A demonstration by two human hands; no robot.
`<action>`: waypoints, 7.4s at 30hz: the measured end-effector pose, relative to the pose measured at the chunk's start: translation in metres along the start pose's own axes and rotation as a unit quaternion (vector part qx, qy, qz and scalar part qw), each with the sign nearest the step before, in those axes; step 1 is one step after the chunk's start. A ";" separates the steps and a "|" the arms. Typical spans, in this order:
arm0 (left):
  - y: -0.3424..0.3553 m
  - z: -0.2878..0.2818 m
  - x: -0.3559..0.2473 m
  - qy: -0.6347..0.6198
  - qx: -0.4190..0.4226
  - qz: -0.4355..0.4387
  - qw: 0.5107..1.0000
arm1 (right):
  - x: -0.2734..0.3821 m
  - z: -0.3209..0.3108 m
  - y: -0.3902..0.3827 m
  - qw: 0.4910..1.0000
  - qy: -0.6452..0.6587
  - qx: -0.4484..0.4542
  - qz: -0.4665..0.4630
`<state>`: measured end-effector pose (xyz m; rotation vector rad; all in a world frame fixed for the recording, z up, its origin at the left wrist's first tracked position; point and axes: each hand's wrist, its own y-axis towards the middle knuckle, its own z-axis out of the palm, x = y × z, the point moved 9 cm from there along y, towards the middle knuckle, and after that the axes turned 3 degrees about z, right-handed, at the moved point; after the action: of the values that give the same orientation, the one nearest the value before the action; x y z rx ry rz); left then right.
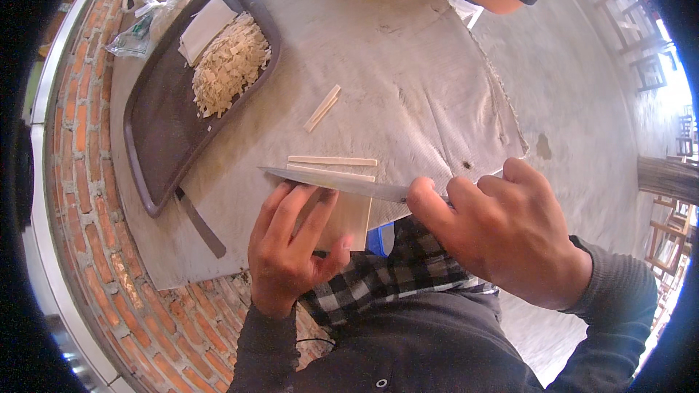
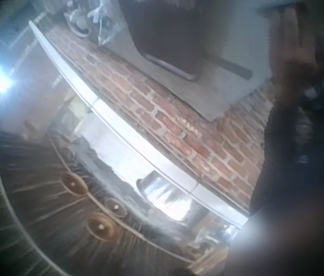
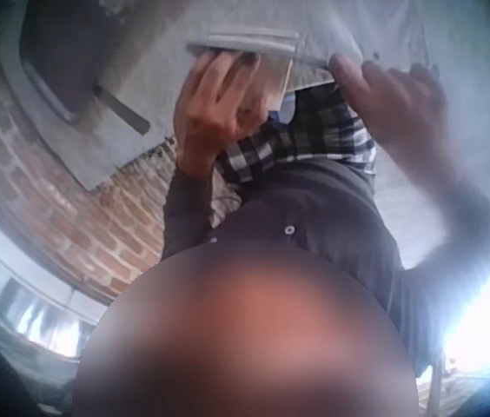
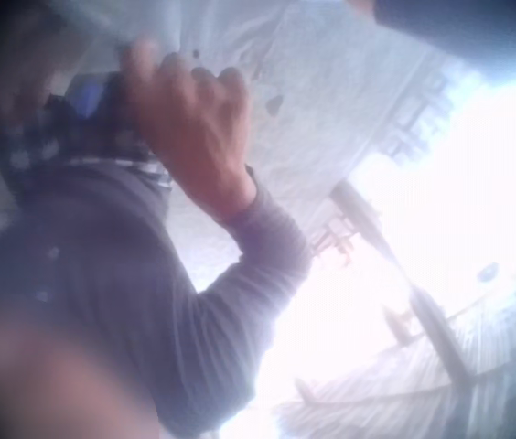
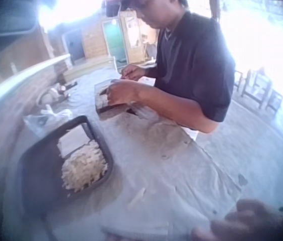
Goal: The person uses a knife to cut thin sheets of dough into strips and then into small squares on a table.
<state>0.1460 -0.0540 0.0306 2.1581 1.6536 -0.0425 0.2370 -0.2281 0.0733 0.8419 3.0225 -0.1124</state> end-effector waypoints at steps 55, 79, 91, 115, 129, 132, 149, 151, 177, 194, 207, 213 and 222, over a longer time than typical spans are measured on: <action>0.003 -0.006 0.002 -0.034 -0.004 -0.006 0.999 | -0.005 0.013 0.017 0.992 0.024 0.118 -0.029; -0.005 -0.002 0.007 -0.046 -0.025 -0.010 0.999 | 0.005 0.015 0.028 0.995 0.039 0.085 -0.043; -0.001 -0.005 0.007 -0.069 -0.031 -0.022 0.997 | 0.008 0.013 0.034 0.995 0.042 0.082 -0.034; -0.013 -0.011 -0.009 -0.023 -0.054 0.068 0.996 | -0.008 0.008 0.015 0.998 0.006 0.056 -0.025; -0.005 -0.003 -0.011 -0.006 -0.025 0.024 0.999 | -0.010 0.009 0.003 0.998 0.010 0.033 -0.052; -0.010 0.000 -0.010 0.005 -0.011 0.028 1.000 | -0.007 0.012 0.004 0.997 0.035 0.024 -0.058; -0.007 0.006 -0.007 0.002 0.032 0.018 0.999 | 0.007 0.013 0.017 0.996 -0.022 0.013 -0.085; -0.007 0.006 -0.007 0.001 0.033 0.018 0.999 | 0.008 0.015 0.018 0.996 -0.008 0.032 -0.083; 0.000 0.000 -0.006 -0.047 0.054 -0.019 0.997 | 0.009 0.019 0.029 0.992 0.045 0.086 -0.076; -0.003 -0.001 -0.004 -0.056 0.048 -0.009 0.997 | 0.009 0.019 0.037 0.985 0.033 0.152 -0.069; -0.003 -0.003 -0.001 -0.063 0.024 0.009 0.998 | 0.010 0.016 0.039 0.985 0.072 0.145 -0.061; -0.005 -0.002 -0.002 -0.062 0.006 0.016 0.998 | 0.014 0.010 0.049 0.989 0.102 0.073 -0.074; -0.007 -0.005 -0.006 -0.036 -0.016 0.024 0.999 | -0.005 0.008 0.040 0.995 0.061 0.063 -0.054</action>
<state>0.1364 -0.0566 0.0349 2.1456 1.5532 -0.0777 0.2618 -0.1971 0.0626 0.7157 3.2053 -0.2637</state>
